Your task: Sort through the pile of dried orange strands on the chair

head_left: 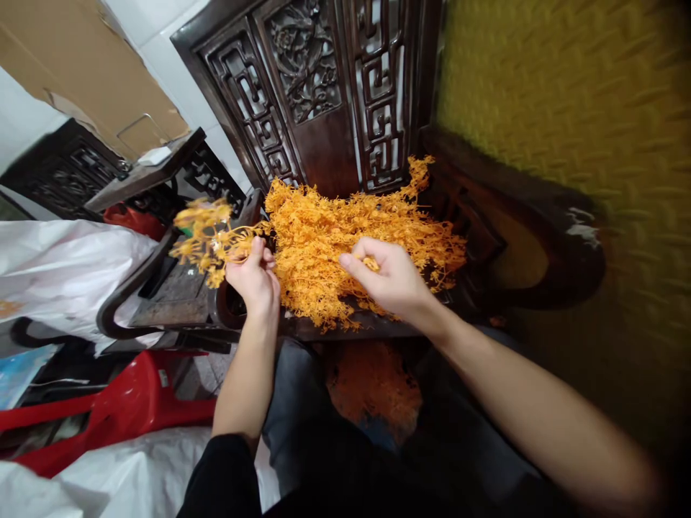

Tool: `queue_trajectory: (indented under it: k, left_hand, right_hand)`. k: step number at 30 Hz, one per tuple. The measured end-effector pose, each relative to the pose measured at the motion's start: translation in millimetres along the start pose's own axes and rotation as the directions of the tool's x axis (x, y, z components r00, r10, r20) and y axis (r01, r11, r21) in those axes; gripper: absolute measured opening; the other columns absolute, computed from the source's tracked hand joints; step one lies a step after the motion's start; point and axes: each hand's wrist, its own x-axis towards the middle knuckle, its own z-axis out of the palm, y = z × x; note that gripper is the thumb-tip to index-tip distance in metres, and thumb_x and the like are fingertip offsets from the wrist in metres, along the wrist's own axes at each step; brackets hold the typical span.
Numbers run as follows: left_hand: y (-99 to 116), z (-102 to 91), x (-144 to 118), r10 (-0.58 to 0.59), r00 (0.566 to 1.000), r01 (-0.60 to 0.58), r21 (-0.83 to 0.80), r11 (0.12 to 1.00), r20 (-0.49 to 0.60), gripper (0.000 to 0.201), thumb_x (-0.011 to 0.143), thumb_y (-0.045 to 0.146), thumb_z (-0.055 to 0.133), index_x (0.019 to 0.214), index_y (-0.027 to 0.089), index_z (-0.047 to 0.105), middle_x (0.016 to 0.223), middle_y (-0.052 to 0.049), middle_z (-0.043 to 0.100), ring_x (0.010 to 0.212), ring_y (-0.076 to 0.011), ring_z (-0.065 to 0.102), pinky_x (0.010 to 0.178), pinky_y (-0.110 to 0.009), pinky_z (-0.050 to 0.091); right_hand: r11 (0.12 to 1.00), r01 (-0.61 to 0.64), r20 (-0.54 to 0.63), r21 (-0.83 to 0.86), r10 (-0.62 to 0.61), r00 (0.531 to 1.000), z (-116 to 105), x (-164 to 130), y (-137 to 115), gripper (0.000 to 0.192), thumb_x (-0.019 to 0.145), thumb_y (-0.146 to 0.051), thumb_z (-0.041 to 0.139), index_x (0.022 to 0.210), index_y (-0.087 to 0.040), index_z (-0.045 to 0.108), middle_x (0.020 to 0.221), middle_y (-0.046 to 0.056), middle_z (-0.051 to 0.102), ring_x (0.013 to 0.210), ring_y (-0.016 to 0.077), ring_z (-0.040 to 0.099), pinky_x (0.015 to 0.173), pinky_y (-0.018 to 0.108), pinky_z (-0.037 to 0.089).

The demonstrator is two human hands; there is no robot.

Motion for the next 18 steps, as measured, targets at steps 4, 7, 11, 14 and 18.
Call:
queue_trajectory:
  k: [4, 7, 11, 14, 18]
  left_hand:
    - [-6, -3.8, -5, -0.156, 0.962, 0.136, 0.103, 0.985, 0.226, 0.034, 0.07, 0.035, 0.087, 0.074, 0.015, 0.059, 0.056, 0.004, 0.058, 0.045, -0.0064, 0.053, 0.046, -0.019, 0.04]
    - [-8, -1.0, -23, -0.22, 0.895, 0.185, 0.128, 0.974, 0.387, 0.037, 0.073, 0.037, 0.087, 0.092, 0.018, 0.062, 0.069, 0.002, 0.067, 0.046, -0.0078, 0.058, 0.044, -0.02, 0.041]
    - [-1, -1.2, -33, -0.3, 0.839, 0.258, 0.153, 0.954, 0.455, 0.043, 0.075, 0.033, 0.086, 0.111, 0.02, 0.067, 0.09, -0.003, 0.075, 0.041, -0.0041, 0.054, 0.04, -0.019, 0.037]
    - [3, -2.8, -37, -0.383, 0.794, 0.324, 0.205, 0.924, 0.472, 0.05, 0.077, 0.031, 0.083, 0.123, 0.019, 0.068, 0.08, -0.002, 0.074, 0.039, -0.0046, 0.051, 0.038, -0.019, 0.035]
    - [5, -0.4, -46, -0.465, 0.707, 0.357, 0.299, 0.885, 0.533, 0.057, 0.079, 0.03, 0.081, 0.131, 0.015, 0.065, 0.05, 0.006, 0.059, 0.035, -0.0072, 0.047, 0.038, -0.019, 0.032]
  right_hand:
    - [0.969, -0.161, 0.058, 0.186, 0.153, 0.987, -10, 7, 4, 0.025, 0.095, -0.038, 0.061, 0.08, -0.019, 0.06, 0.052, -0.003, 0.055, 0.042, 0.0086, 0.044, 0.048, 0.026, 0.033]
    - [0.926, -0.213, 0.038, 0.311, 0.212, 0.976, -9, 13, 11, 0.012, 0.089, -0.029, 0.063, 0.091, -0.017, 0.065, 0.073, 0.002, 0.071, 0.043, 0.0077, 0.051, 0.044, 0.025, 0.035]
    - [0.911, -0.227, 0.031, 0.346, 0.23, 0.973, -6, 14, 15, 0.025, 0.087, -0.025, 0.063, 0.109, -0.019, 0.073, 0.073, -0.001, 0.067, 0.043, 0.0078, 0.05, 0.042, 0.025, 0.032]
    - [0.945, -0.221, 0.041, 0.242, 0.218, 0.975, -1, 13, 13, 0.031, 0.09, -0.04, 0.066, 0.111, -0.019, 0.076, 0.055, -0.004, 0.055, 0.044, 0.0103, 0.046, 0.046, 0.027, 0.035]
    - [0.992, -0.081, 0.001, 0.102, 0.081, 0.997, 10, 13, 14, 0.034, 0.085, -0.046, 0.073, 0.101, -0.017, 0.077, 0.087, 0.006, 0.074, 0.079, 0.0191, 0.065, 0.071, 0.035, 0.051]
